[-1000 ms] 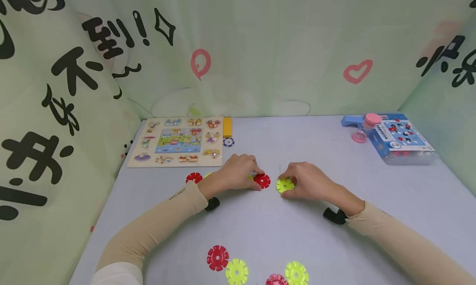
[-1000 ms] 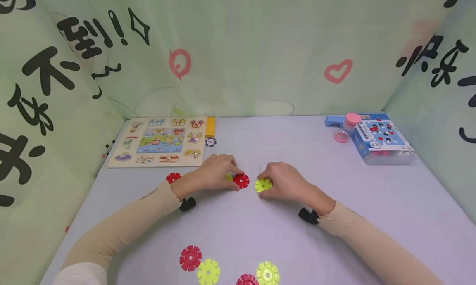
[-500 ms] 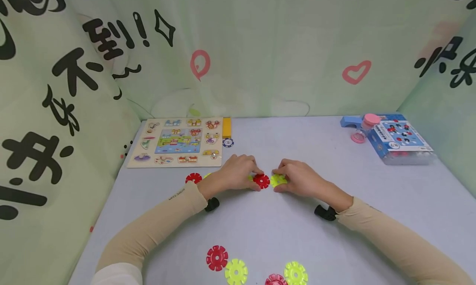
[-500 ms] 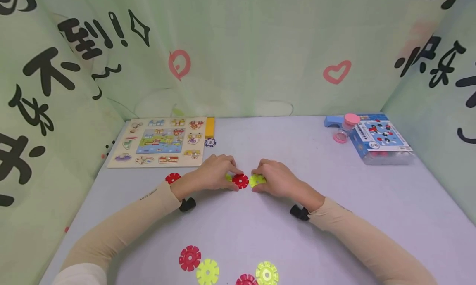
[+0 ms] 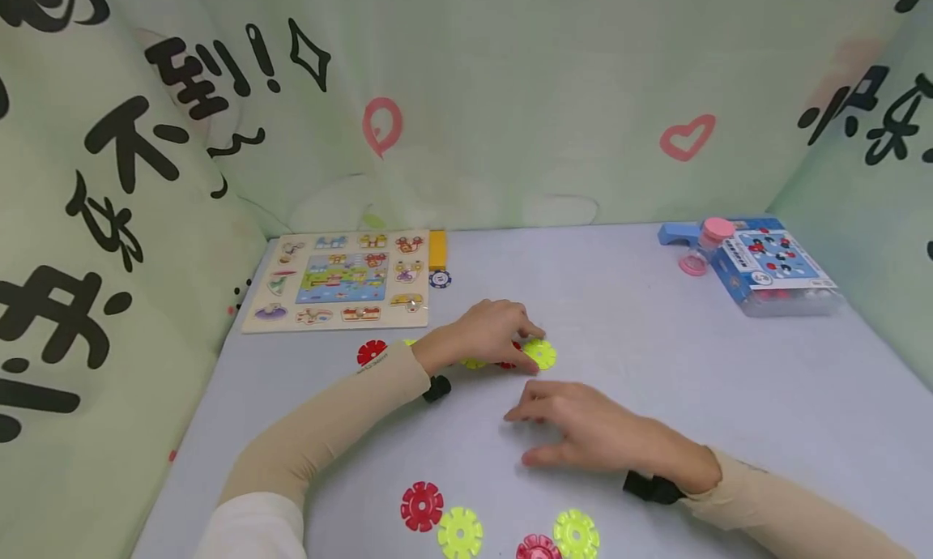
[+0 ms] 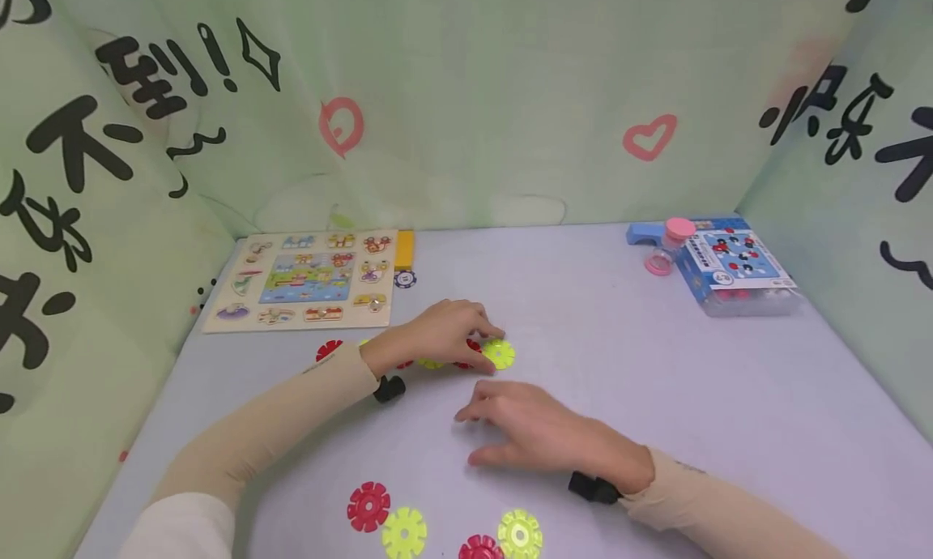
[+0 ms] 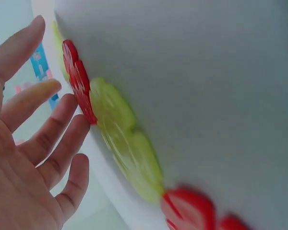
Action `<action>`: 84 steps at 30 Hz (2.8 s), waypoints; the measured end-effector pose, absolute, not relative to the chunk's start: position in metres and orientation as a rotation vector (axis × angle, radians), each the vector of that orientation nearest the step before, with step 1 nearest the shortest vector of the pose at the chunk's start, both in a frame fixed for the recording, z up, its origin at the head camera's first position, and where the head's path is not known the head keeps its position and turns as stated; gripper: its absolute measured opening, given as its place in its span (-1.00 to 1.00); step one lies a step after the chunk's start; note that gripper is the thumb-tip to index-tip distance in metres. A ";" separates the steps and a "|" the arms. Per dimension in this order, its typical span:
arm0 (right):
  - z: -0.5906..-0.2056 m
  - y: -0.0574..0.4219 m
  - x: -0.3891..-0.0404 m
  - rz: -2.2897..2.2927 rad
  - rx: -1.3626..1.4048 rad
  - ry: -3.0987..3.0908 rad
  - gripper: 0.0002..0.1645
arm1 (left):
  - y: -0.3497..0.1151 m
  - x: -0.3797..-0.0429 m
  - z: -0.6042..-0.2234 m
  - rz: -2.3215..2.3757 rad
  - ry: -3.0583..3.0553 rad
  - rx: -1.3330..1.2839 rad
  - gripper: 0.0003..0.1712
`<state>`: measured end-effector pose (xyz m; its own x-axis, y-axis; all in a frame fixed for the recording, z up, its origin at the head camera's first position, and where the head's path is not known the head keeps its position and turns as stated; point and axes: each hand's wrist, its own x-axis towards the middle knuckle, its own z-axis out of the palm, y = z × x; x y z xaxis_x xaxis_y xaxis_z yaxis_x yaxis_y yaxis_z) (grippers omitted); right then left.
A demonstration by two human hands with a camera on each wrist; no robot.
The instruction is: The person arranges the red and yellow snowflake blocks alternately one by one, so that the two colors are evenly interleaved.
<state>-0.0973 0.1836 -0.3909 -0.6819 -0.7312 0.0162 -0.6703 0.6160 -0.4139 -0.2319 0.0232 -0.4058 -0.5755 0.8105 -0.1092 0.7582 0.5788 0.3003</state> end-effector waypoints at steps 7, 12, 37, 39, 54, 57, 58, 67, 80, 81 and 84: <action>-0.395 0.122 -0.070 -0.340 -1.539 2.450 -0.44 | 0.028 -0.231 -0.407 0.236 2.608 1.346 -0.36; -0.398 0.087 -0.072 -0.154 -1.677 2.522 -0.40 | 0.030 -0.231 -0.408 0.236 2.617 1.341 -0.37; -0.398 0.055 -0.079 -0.172 -1.587 2.448 -0.59 | 0.035 -0.229 -0.409 0.206 2.623 1.325 -0.36; -0.398 0.055 -0.080 -0.198 -1.579 2.416 -0.59 | 0.035 -0.229 -0.408 0.212 2.621 1.325 -0.36; -0.389 0.118 -0.095 -0.376 -1.388 2.621 -0.69 | 0.034 -0.228 -0.407 0.207 2.641 1.314 -0.37; -0.389 0.161 -0.102 -0.431 -1.189 2.671 -0.68 | 0.034 -0.228 -0.408 0.210 2.638 1.300 -0.38; -0.389 0.177 -0.105 -0.443 -1.113 2.689 -0.67 | 0.034 -0.228 -0.408 0.207 2.637 1.297 -0.38; -0.400 0.261 -0.159 -0.414 -0.659 2.956 -0.46 | 0.029 -0.231 -0.407 0.181 2.644 1.270 -0.38; -0.403 0.252 -0.174 -0.412 -0.749 2.957 -0.39 | 0.035 -0.227 -0.407 0.202 2.639 1.295 -0.38; -0.404 0.252 -0.173 -0.407 -0.736 2.960 -0.36 | 0.035 -0.227 -0.407 0.204 2.636 1.301 -0.38; -0.403 0.249 -0.164 -0.391 -0.678 3.000 -0.29 | 0.037 -0.227 -0.405 0.200 2.631 1.314 -0.37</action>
<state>-0.1641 0.2495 -0.4028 -0.9035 -0.4283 0.0158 -0.4180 0.8725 -0.2529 -0.2269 0.0368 -0.4054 -0.5878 0.8012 -0.1119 0.7752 0.5974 0.2055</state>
